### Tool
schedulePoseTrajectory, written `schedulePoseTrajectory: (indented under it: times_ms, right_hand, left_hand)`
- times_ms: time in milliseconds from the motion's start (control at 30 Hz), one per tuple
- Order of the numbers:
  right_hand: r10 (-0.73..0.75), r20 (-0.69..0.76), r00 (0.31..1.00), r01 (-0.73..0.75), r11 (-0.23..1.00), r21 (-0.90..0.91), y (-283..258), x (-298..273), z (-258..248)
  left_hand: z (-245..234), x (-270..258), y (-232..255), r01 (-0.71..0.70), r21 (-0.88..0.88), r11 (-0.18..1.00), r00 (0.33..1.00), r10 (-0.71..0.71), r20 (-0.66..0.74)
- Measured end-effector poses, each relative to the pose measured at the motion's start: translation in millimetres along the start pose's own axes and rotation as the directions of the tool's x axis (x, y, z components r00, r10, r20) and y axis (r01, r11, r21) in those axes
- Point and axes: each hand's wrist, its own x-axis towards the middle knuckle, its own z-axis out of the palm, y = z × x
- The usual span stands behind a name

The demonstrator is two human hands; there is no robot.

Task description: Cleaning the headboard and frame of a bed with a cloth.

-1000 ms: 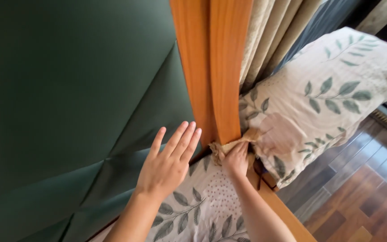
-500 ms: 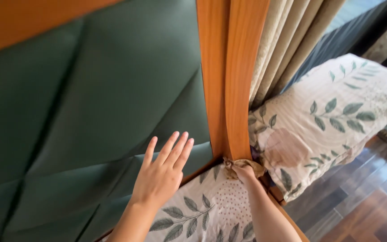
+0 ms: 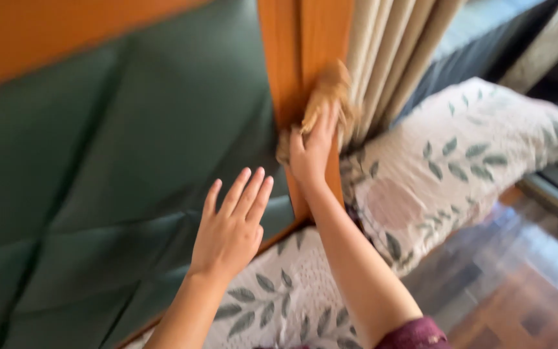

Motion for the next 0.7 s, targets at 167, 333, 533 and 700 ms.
schedulePoseTrajectory:
  times_ms: [167,333,533,700]
  right_hand:
    - [0.028,-0.03,0.999,-0.026,0.998,0.058,64,-50,-3]
    - [0.359,-0.024,0.933,-0.357,0.913,-0.196,178,-162,0]
    - [0.652,-0.149,0.743,-0.667,0.707,-0.235,219,-195,-15]
    - [0.876,-0.261,0.405,-0.852,0.259,-0.455,236,-189,-18]
  left_hand:
    - [46,-9,17,-0.045,-0.054,0.998,0.997,0.048,0.065]
    - [84,-3,6,-0.072,-0.057,0.996,0.988,0.079,0.133]
    - [116,0,1,-0.045,-0.029,0.999,0.992,0.048,0.12]
    - [119,0,-7,-0.05,-0.02,0.999,0.995,0.052,0.087]
